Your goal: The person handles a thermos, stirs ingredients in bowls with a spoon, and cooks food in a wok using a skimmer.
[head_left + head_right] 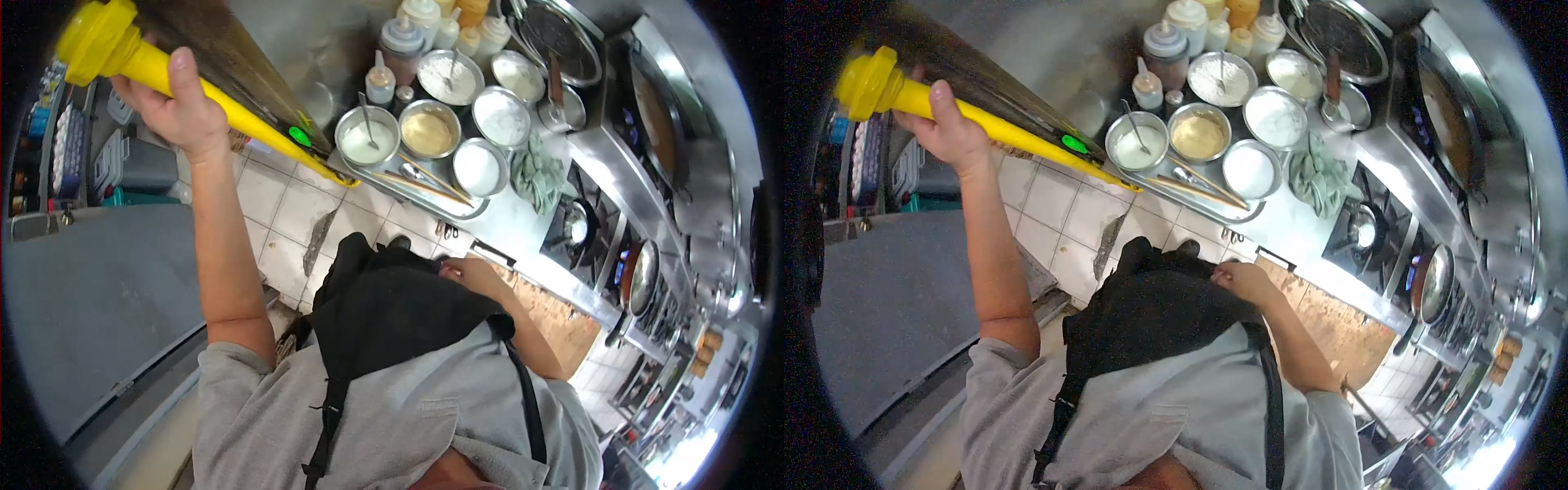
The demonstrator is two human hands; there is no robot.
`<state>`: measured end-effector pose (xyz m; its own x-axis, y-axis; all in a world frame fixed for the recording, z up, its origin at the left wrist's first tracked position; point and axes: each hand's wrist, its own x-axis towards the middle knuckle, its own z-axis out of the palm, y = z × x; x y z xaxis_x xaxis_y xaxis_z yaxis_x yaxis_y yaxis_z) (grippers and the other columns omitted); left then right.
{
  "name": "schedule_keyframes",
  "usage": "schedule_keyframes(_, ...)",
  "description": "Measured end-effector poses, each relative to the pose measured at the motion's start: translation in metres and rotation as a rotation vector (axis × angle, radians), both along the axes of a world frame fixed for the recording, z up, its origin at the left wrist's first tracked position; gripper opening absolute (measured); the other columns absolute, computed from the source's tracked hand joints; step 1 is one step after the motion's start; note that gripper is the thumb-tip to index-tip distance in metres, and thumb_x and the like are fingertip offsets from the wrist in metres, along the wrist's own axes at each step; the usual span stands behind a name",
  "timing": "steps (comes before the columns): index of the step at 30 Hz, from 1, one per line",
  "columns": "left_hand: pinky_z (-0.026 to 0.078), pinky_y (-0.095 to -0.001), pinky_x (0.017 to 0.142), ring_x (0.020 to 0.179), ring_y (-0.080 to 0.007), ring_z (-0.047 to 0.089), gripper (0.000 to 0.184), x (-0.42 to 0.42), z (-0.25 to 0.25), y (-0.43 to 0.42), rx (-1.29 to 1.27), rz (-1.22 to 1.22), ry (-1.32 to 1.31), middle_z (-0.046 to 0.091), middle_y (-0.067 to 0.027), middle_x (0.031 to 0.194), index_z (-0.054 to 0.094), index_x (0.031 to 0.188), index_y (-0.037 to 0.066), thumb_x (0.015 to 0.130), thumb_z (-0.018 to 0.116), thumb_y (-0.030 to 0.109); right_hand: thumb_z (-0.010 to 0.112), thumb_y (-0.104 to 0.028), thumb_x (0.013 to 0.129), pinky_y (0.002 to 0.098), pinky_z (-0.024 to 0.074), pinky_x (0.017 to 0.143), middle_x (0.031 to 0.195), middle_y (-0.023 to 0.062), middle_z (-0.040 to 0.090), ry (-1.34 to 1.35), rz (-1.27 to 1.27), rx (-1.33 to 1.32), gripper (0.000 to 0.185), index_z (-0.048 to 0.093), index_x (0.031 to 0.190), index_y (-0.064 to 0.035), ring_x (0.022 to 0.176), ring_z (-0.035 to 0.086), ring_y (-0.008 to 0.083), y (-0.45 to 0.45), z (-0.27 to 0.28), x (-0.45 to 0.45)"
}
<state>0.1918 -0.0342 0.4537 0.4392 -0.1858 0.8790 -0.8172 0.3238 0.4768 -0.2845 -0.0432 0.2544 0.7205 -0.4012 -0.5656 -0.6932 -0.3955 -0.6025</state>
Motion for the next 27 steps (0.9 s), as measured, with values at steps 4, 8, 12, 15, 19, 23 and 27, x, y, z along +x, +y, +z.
schedule_keyframes(4,0.035,-0.0366,0.105,0.119,-0.0235,0.047,0.052,-0.041,0.023,0.014,-0.023,0.037,0.103,0.046,-0.0165,0.134,0.034,0.137,-0.003,0.096,0.056,0.020,0.057,-0.031,0.091,0.0406,0.0529,0.078,0.098,0.0175,0.069,0.120,-0.988,0.615,0.027,0.068,0.109,-0.0145,0.093,0.068,0.0318,0.057,-0.099,-0.081)
schedule_keyframes(8,0.041,-0.0393,0.101,0.105,-0.0262,0.059,0.034,-0.131,0.008,0.057,0.238,-0.009,-0.203,0.063,-0.0164,0.110,0.057,0.113,-0.006,0.098,0.045,0.022,0.056,-0.030,0.091,0.0422,0.0528,0.077,0.095,0.0199,0.069,0.296,-0.252,-0.136,0.025,0.067,0.108,-0.0159,0.092,0.067,0.0348,0.092,-0.103,-0.139)
schedule_keyframes(12,0.050,-0.0403,0.071,0.080,-0.0276,0.064,0.019,-0.227,-0.141,0.005,0.806,-0.606,-0.345,0.066,-0.0107,0.091,0.067,0.100,0.007,0.082,0.067,0.013,0.059,-0.033,0.087,0.0440,0.0522,0.076,0.090,0.0179,0.070,0.355,-0.425,-0.153,0.027,0.067,0.103,-0.0130,0.088,0.067,0.0373,0.117,-0.096,-0.164)
schedule_keyframes(15,0.051,-0.0426,0.068,0.079,-0.0276,0.065,0.012,-0.247,-0.207,-0.034,0.933,-0.518,-0.522,0.063,-0.0104,0.086,0.068,0.091,0.006,0.083,0.063,0.012,0.059,-0.033,0.087,0.0437,0.0520,0.075,0.090,0.0183,0.069,0.236,-0.634,-0.025,0.027,0.068,0.101,-0.0113,0.086,0.066,0.0381,0.133,-0.086,-0.173)
schedule_keyframes(19,0.050,-0.0420,0.069,0.079,-0.0267,0.064,0.015,-0.245,-0.226,-0.055,1.199,-0.397,-0.788,0.062,-0.0090,0.084,0.065,0.093,0.007,0.083,0.054,0.012,0.059,-0.034,0.087,0.0422,0.0522,0.073,0.086,0.0196,0.068,0.228,-0.895,0.005,0.028,0.069,0.098,-0.0093,0.084,0.066,0.0378,0.171,-0.081,-0.188)
schedule_keyframes(23,0.050,-0.0416,0.069,0.078,-0.0265,0.065,0.013,-0.238,-0.224,-0.062,1.162,-0.487,-0.907,0.063,-0.0100,0.084,0.064,0.088,0.007,0.082,0.054,0.012,0.058,-0.033,0.087,0.0410,0.0525,0.073,0.086,0.0200,0.068,0.336,-0.950,0.015,0.030,0.069,0.097,-0.0067,0.083,0.067,0.0368,0.213,-0.099,-0.206)
schedule_keyframes(27,0.050,-0.0420,0.067,0.078,-0.0264,0.065,0.008,-0.243,-0.199,-0.054,1.035,-0.592,-0.866,0.062,-0.0098,0.082,0.063,0.083,0.007,0.078,0.060,0.013,0.058,-0.031,0.086,0.0398,0.0532,0.071,0.088,0.0166,0.070,0.295,-1.032,0.029,0.027,0.069,0.095,-0.0071,0.078,0.069,0.0290,0.249,-0.110,-0.215)
